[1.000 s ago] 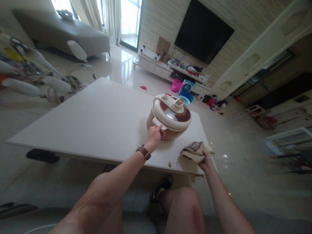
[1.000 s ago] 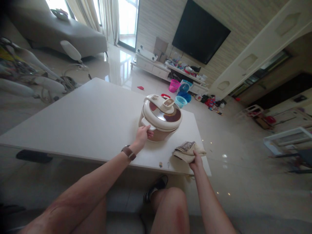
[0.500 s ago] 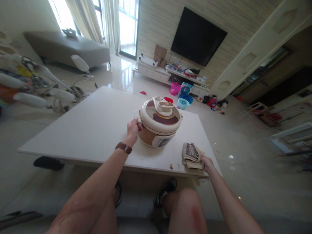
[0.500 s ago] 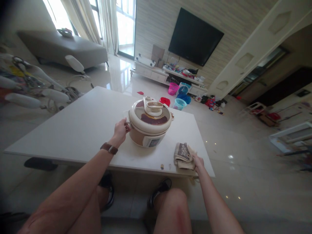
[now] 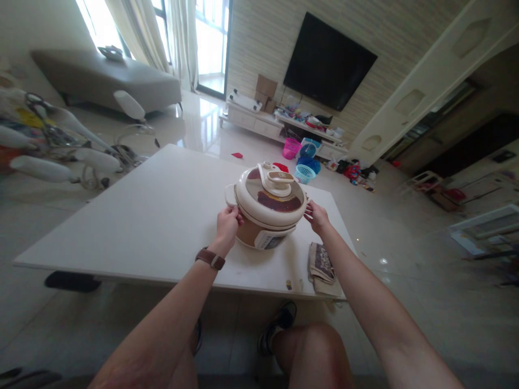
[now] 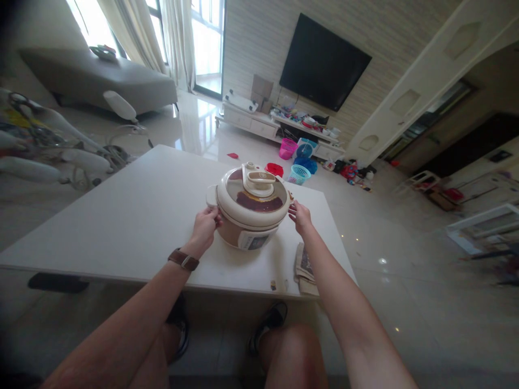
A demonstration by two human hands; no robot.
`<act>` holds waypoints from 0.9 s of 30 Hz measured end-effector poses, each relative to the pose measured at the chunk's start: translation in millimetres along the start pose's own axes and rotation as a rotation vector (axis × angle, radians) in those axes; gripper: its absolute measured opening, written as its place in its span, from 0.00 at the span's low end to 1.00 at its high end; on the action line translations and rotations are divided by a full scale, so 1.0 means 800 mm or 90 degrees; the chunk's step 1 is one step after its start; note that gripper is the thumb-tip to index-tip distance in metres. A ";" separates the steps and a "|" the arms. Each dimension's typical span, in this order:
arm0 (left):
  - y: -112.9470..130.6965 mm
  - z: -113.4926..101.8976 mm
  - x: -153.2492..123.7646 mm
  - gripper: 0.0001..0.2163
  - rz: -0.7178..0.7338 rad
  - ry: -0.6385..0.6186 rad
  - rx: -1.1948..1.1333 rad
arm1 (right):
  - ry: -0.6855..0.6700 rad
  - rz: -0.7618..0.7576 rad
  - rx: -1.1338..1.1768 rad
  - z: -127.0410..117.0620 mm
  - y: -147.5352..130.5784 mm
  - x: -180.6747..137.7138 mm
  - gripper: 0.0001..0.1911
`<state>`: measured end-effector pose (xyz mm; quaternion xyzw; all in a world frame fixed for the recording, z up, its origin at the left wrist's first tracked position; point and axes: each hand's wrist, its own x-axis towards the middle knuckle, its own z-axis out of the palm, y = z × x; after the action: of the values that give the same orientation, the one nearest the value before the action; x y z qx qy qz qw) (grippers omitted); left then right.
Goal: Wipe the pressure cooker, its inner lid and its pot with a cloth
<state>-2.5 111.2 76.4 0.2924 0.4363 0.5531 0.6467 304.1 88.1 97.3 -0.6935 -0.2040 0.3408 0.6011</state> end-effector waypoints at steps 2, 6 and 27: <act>0.007 0.001 0.017 0.15 0.003 -0.002 0.001 | 0.011 0.017 0.019 0.015 0.000 0.003 0.09; 0.023 0.003 0.058 0.14 0.024 0.022 0.020 | 0.024 0.036 0.036 0.021 0.009 -0.001 0.12; -0.030 0.024 -0.076 0.11 0.227 -0.138 0.239 | 0.105 -0.143 -0.630 -0.292 0.135 -0.098 0.15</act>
<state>25.3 48.7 79.4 0.5367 0.4014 0.5331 0.5163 404.9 -149.4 20.7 -0.8933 -0.3661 0.0808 0.2480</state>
